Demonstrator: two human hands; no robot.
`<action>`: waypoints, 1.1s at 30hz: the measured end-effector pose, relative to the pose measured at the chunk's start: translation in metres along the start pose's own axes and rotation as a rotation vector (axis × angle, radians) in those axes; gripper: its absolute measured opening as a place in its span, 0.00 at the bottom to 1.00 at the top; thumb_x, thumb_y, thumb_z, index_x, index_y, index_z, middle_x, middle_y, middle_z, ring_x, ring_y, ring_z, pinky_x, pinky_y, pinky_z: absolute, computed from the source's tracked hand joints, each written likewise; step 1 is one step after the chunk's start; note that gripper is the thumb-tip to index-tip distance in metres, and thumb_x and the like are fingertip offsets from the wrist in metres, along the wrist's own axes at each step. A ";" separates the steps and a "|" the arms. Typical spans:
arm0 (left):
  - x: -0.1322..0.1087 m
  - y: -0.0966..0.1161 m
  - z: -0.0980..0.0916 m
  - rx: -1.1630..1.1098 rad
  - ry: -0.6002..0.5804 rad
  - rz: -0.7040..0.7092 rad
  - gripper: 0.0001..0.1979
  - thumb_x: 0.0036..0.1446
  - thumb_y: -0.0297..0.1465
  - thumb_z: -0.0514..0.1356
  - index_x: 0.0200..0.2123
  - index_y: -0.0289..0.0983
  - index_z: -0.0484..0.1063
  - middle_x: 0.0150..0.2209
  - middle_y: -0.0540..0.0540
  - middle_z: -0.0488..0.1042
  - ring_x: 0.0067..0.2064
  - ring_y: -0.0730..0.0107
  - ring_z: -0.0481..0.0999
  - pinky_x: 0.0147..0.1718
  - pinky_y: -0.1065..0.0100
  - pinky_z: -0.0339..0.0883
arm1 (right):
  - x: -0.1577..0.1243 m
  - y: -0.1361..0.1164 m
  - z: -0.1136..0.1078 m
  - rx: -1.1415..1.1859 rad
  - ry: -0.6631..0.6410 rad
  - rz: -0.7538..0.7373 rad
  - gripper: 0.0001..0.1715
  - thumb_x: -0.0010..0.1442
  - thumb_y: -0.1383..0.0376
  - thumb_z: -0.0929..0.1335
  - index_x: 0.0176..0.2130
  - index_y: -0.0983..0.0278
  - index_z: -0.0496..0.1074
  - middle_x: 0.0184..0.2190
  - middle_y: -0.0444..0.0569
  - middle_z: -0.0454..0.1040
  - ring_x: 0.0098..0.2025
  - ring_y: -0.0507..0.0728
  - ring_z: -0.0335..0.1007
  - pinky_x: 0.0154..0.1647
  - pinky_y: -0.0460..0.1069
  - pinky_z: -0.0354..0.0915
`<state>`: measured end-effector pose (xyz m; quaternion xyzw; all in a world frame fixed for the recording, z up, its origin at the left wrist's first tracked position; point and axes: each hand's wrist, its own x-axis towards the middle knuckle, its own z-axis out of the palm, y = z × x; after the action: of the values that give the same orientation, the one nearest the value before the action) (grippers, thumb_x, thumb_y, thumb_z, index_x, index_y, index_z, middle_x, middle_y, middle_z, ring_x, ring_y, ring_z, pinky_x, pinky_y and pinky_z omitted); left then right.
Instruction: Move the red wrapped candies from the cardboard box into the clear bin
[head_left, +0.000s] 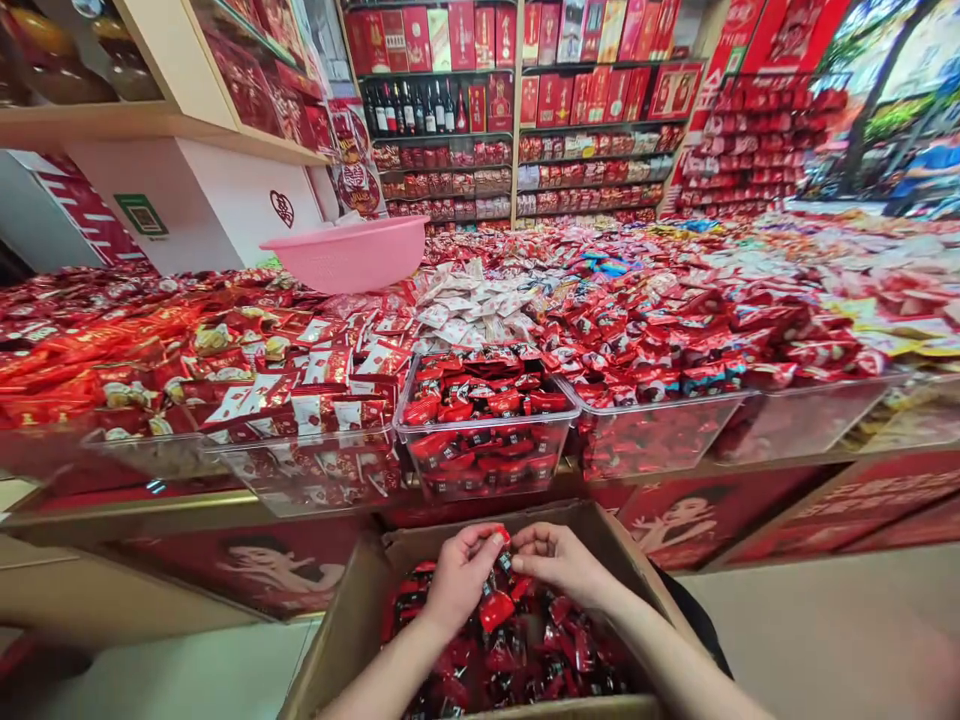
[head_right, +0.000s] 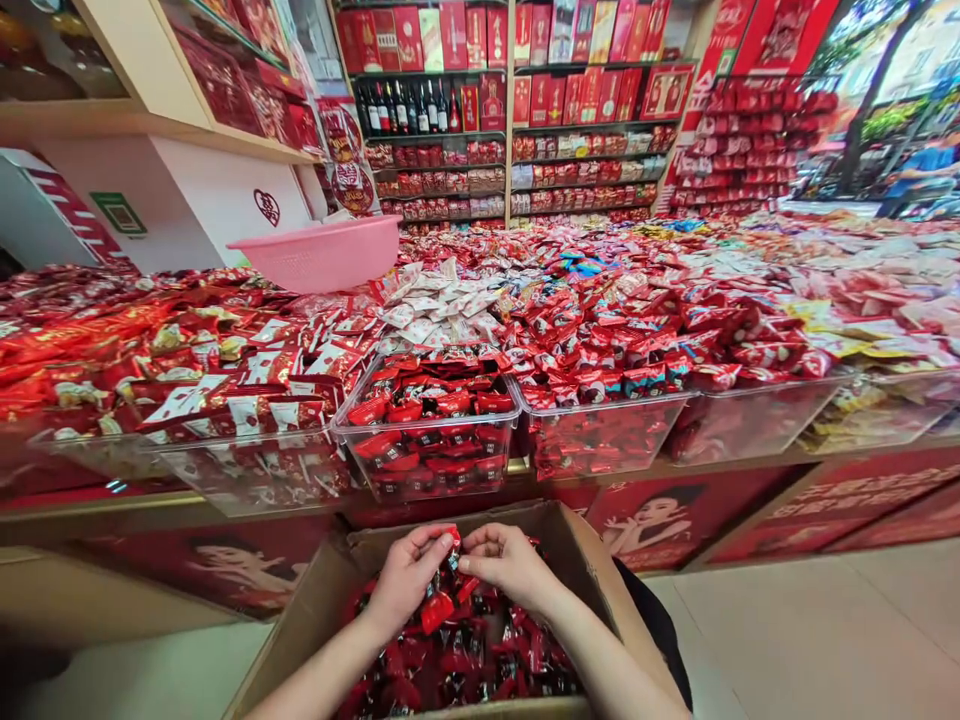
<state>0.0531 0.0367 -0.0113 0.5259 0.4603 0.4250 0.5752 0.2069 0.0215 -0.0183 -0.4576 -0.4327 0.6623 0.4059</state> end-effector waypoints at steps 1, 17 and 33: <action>-0.002 0.000 -0.001 -0.027 -0.018 -0.007 0.14 0.44 0.37 0.59 0.35 0.36 0.71 0.33 0.47 0.75 0.35 0.68 0.71 0.37 0.69 0.62 | 0.000 0.002 0.000 0.007 0.017 -0.017 0.20 0.38 0.60 0.71 0.31 0.68 0.65 0.21 0.41 0.67 0.20 0.46 0.61 0.21 0.43 0.58; -0.011 -0.020 -0.024 0.026 -0.191 -0.081 0.14 0.48 0.40 0.54 0.26 0.34 0.69 0.20 0.50 0.71 0.23 0.74 0.66 0.27 0.72 0.58 | -0.023 -0.011 0.011 -0.402 0.058 -0.253 0.08 0.45 0.66 0.66 0.25 0.64 0.59 0.19 0.39 0.63 0.23 0.48 0.57 0.24 0.43 0.54; 0.015 -0.066 -0.080 0.149 0.053 -0.190 0.19 0.38 0.48 0.56 0.22 0.36 0.64 0.14 0.54 0.67 0.20 0.73 0.64 0.23 0.72 0.54 | 0.057 -0.242 0.038 -1.109 0.233 -0.456 0.05 0.42 0.68 0.67 0.25 0.67 0.66 0.21 0.44 0.69 0.23 0.48 0.63 0.23 0.42 0.58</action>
<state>-0.0215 0.0632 -0.0806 0.5097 0.5535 0.3469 0.5599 0.1908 0.1389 0.2039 -0.5661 -0.7528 0.1801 0.2836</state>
